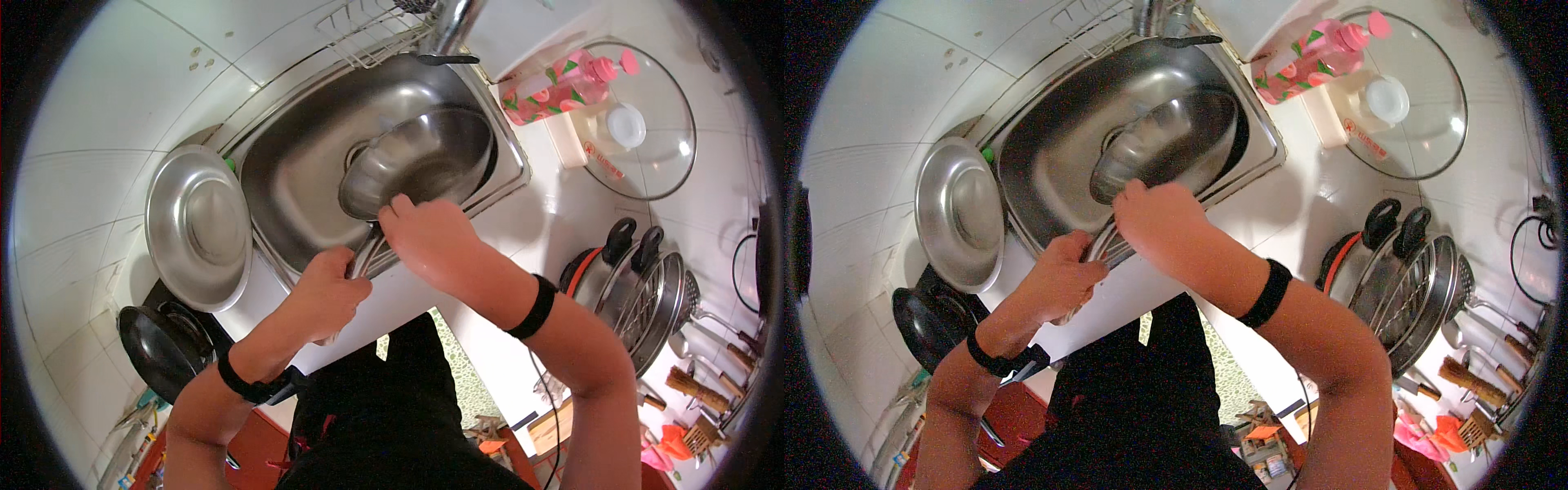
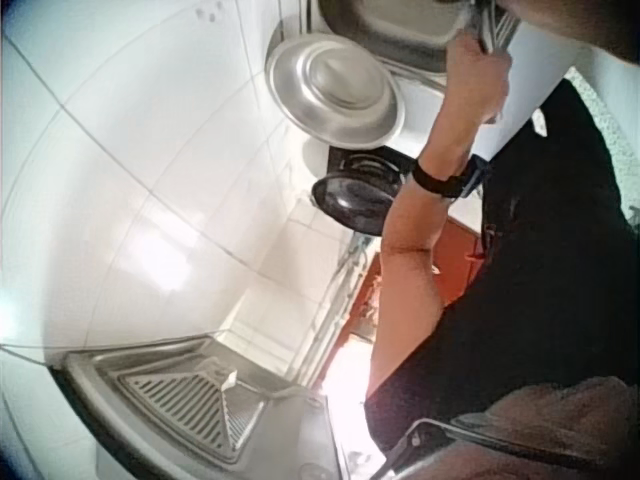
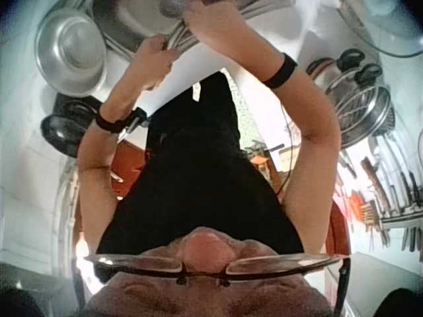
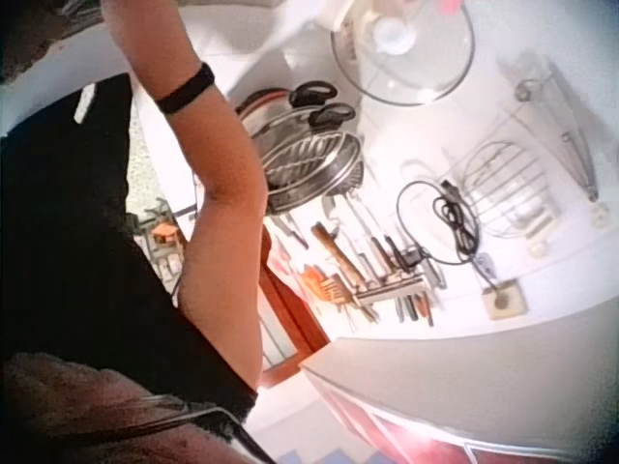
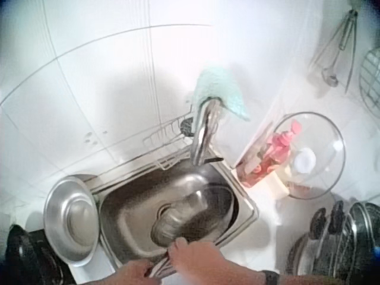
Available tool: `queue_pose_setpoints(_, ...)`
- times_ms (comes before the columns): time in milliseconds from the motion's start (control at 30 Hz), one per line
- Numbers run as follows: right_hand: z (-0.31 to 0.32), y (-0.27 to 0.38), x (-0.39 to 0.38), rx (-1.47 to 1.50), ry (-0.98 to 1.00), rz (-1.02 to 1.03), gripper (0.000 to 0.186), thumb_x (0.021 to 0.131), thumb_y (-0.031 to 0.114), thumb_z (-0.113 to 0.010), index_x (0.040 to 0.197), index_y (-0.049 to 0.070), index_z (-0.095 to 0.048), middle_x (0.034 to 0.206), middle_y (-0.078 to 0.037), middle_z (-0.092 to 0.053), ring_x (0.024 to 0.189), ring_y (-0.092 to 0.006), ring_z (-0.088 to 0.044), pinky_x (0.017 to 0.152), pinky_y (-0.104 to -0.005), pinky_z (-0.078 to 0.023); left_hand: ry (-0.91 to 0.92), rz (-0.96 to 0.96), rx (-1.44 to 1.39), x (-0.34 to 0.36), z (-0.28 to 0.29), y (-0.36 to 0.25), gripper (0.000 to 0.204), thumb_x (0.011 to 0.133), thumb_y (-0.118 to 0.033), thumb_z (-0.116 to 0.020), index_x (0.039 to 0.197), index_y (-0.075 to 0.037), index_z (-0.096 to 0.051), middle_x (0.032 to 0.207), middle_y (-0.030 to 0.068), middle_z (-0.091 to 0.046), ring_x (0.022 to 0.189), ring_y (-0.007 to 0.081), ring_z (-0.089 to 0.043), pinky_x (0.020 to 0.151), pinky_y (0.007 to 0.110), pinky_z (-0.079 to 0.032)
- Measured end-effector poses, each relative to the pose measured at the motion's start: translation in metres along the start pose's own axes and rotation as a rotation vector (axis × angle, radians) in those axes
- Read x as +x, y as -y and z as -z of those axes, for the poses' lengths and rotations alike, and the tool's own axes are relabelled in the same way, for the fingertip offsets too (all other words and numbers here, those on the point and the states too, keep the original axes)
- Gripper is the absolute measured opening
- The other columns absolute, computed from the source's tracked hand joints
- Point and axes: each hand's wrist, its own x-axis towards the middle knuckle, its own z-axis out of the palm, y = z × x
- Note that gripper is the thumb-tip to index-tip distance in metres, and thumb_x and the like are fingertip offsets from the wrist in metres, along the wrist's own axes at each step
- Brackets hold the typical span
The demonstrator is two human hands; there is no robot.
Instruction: Washing a stainless steel pan in a kitchen sink using a scrub pad.
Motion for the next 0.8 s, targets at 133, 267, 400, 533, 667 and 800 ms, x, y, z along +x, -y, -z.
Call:
queue_pose_setpoints(133, -0.013, 0.002, -0.009, 0.035, 0.025, -0.095, 0.018, 0.082, 0.011, -0.065, 0.098, 0.004, -0.063, 0.09, -0.012, -0.06, 0.07, -0.0324, -0.069, 0.059, -0.0455, -0.055, 0.051, 0.217, -0.166, -0.005, -0.004, -0.028, 0.018, 0.091, -0.011, -0.062, 0.092, 0.005, -0.054, 0.067, 0.009, -0.058, 0.052, 0.0184, -0.056, 0.046, 0.036, -0.042)
queue_pose_setpoints(267, -0.011, -0.002, -0.001, 0.124, 0.004, -0.165, 0.015, 0.085, 0.009, -0.064, 0.098, 0.005, -0.063, 0.09, -0.014, -0.064, 0.072, -0.0373, -0.068, 0.064, -0.0472, -0.055, 0.182, 0.171, -0.435, -0.002, 0.006, -0.022, 0.017, 0.091, -0.008, -0.063, 0.099, 0.002, -0.051, 0.067, 0.0088, -0.058, 0.045, 0.0201, -0.056, 0.043, 0.036, -0.045)
queue_pose_setpoints(400, 0.003, -0.01, 0.022, 0.213, 0.078, -0.141, 0.009, 0.082, 0.01, -0.067, 0.086, 0.001, -0.067, 0.085, -0.02, -0.07, 0.079, -0.0407, -0.069, 0.071, -0.0498, -0.056, 0.206, 0.18, -0.855, -0.005, 0.001, -0.009, 0.023, 0.092, -0.008, -0.062, 0.107, 0.001, -0.048, 0.066, 0.0068, -0.054, 0.043, 0.0193, -0.054, 0.04, 0.035, -0.045)
queue_pose_setpoints(533, 0.005, -0.008, 0.052, 0.271, 0.244, -0.226, 0.011, 0.079, 0.01, -0.069, 0.078, 0.0, -0.071, 0.087, -0.023, -0.072, 0.086, -0.0424, -0.07, 0.077, -0.0511, -0.056, 0.253, 0.176, -1.008, -0.008, -0.005, -0.01, 0.027, 0.093, -0.009, -0.06, 0.114, 0.0, -0.046, 0.064, 0.0061, -0.051, 0.042, 0.0197, -0.053, 0.036, 0.036, -0.043)
queue_pose_setpoints(667, -0.004, 0.01, 0.091, 0.227, 0.299, -0.229, 0.012, 0.08, 0.011, -0.069, 0.081, 0.001, -0.073, 0.088, -0.023, -0.072, 0.089, -0.0435, -0.07, 0.081, -0.0501, -0.057, 0.214, 0.153, -0.847, -0.004, -0.005, -0.009, 0.027, 0.092, -0.008, -0.06, 0.114, 0.0, -0.047, 0.064, 0.0061, -0.051, 0.041, 0.0196, -0.052, 0.035, 0.035, -0.041)
queue_pose_setpoints(800, -0.014, 0.008, 0.081, 0.276, 0.22, -0.285, 0.013, 0.082, 0.013, -0.07, 0.086, 0.002, -0.074, 0.087, -0.023, -0.071, 0.087, -0.0442, -0.069, 0.08, -0.0506, -0.056, 0.17, 0.181, -0.827, -0.008, 0.005, -0.007, 0.019, 0.092, -0.008, -0.06, 0.106, 0.0, -0.051, 0.064, 0.0059, -0.051, 0.041, 0.019, -0.051, 0.036, 0.035, -0.041)
